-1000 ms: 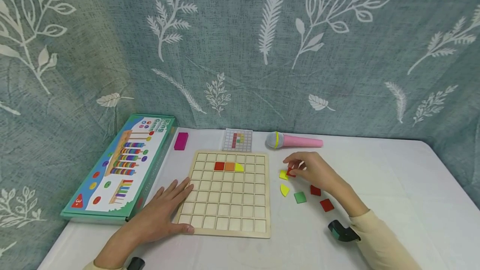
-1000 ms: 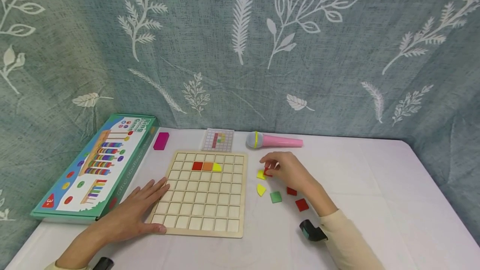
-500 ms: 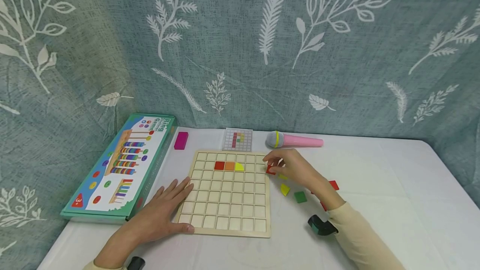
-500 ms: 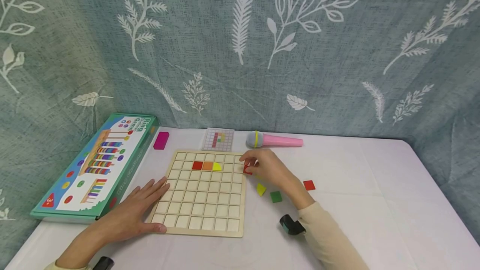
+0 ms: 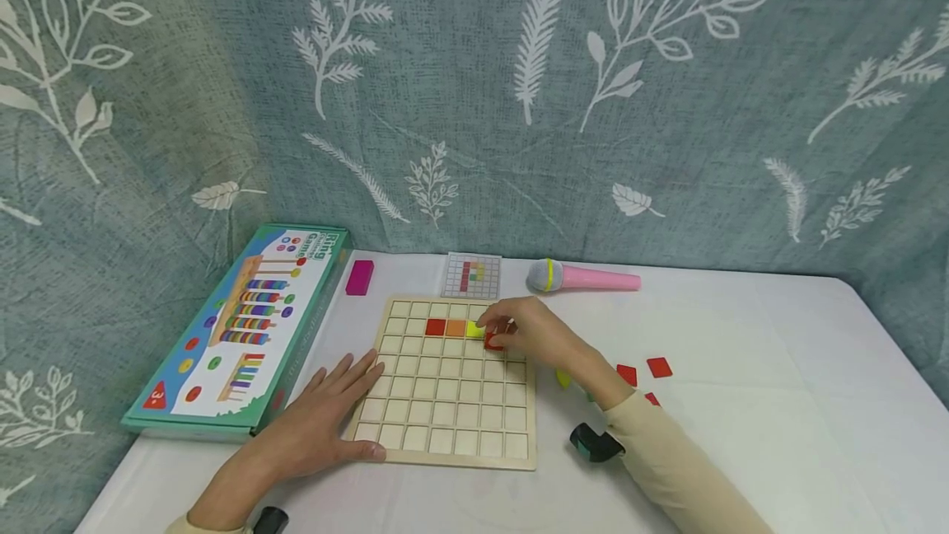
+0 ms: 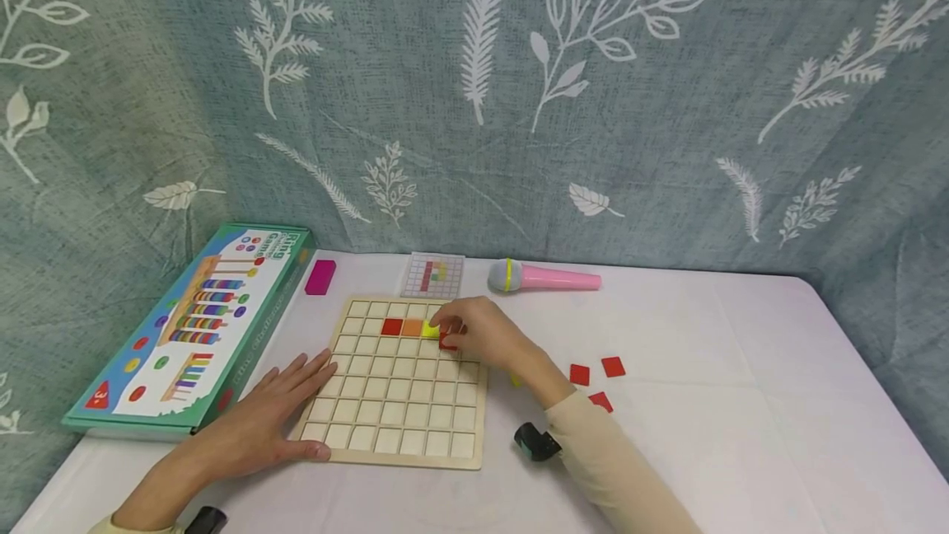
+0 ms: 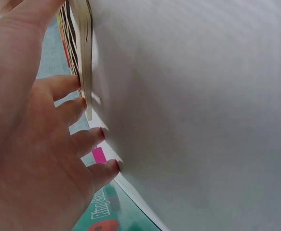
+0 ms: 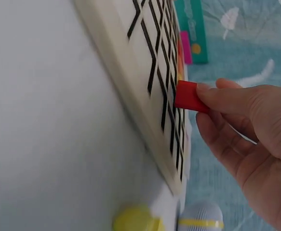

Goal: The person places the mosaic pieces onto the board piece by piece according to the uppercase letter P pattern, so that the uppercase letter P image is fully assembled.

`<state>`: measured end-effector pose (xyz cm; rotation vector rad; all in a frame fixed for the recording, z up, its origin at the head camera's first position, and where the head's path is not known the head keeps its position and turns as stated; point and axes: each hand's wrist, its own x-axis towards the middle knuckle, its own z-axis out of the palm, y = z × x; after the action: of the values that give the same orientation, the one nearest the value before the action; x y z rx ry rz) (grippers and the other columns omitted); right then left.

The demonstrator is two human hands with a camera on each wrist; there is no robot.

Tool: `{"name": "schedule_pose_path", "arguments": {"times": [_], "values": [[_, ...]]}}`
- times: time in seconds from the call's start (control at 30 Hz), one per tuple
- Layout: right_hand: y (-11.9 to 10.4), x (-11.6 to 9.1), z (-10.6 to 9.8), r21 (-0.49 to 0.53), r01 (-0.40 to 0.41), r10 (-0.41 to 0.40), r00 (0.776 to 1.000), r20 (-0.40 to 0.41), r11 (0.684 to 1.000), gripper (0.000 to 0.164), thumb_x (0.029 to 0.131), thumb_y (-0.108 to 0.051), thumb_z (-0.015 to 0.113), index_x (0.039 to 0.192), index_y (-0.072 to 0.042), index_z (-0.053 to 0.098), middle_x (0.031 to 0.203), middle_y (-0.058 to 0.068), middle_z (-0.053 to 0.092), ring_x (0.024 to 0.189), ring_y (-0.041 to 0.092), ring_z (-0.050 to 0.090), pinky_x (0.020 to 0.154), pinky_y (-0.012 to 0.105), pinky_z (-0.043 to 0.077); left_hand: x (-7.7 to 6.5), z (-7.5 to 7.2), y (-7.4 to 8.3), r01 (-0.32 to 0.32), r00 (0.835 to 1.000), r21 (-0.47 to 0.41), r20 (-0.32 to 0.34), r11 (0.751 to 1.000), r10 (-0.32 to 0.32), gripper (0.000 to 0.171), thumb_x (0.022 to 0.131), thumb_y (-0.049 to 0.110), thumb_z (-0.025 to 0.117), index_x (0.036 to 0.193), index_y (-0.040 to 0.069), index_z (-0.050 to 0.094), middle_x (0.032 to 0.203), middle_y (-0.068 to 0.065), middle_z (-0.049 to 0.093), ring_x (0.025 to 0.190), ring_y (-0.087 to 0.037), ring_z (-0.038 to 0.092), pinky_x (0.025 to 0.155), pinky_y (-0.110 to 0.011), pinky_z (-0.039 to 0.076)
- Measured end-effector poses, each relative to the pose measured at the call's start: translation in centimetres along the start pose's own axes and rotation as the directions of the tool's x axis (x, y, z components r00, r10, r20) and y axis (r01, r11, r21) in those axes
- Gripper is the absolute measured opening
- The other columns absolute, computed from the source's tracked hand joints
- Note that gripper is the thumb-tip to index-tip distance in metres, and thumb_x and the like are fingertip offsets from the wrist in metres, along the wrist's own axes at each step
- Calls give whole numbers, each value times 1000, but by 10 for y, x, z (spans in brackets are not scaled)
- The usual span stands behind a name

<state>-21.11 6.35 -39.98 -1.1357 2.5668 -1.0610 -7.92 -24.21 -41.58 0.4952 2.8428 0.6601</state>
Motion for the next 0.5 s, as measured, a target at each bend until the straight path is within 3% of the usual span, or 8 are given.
{"name": "schedule_pose_path", "arguments": {"times": [0.27,0.5], "values": [[-17,17,19,39,80,-81,997,19,996,23,86,0,72,109,-2,71,97,6,71,85,11,64,76,21,54,1,1,-2,1,1000,6,2,1000,-1,111,68,69,72,152,6,35,160,-13,25,145,-44,18,114,-65,14],[-25,34,34,81,45,-49,997,55,996,21,88,-3,71,109,-5,72,100,4,72,85,10,64,75,20,53,0,1,-3,0,1000,12,0,1000,0,111,69,70,71,152,6,35,160,-12,25,145,-44,18,114,-65,14]]}}
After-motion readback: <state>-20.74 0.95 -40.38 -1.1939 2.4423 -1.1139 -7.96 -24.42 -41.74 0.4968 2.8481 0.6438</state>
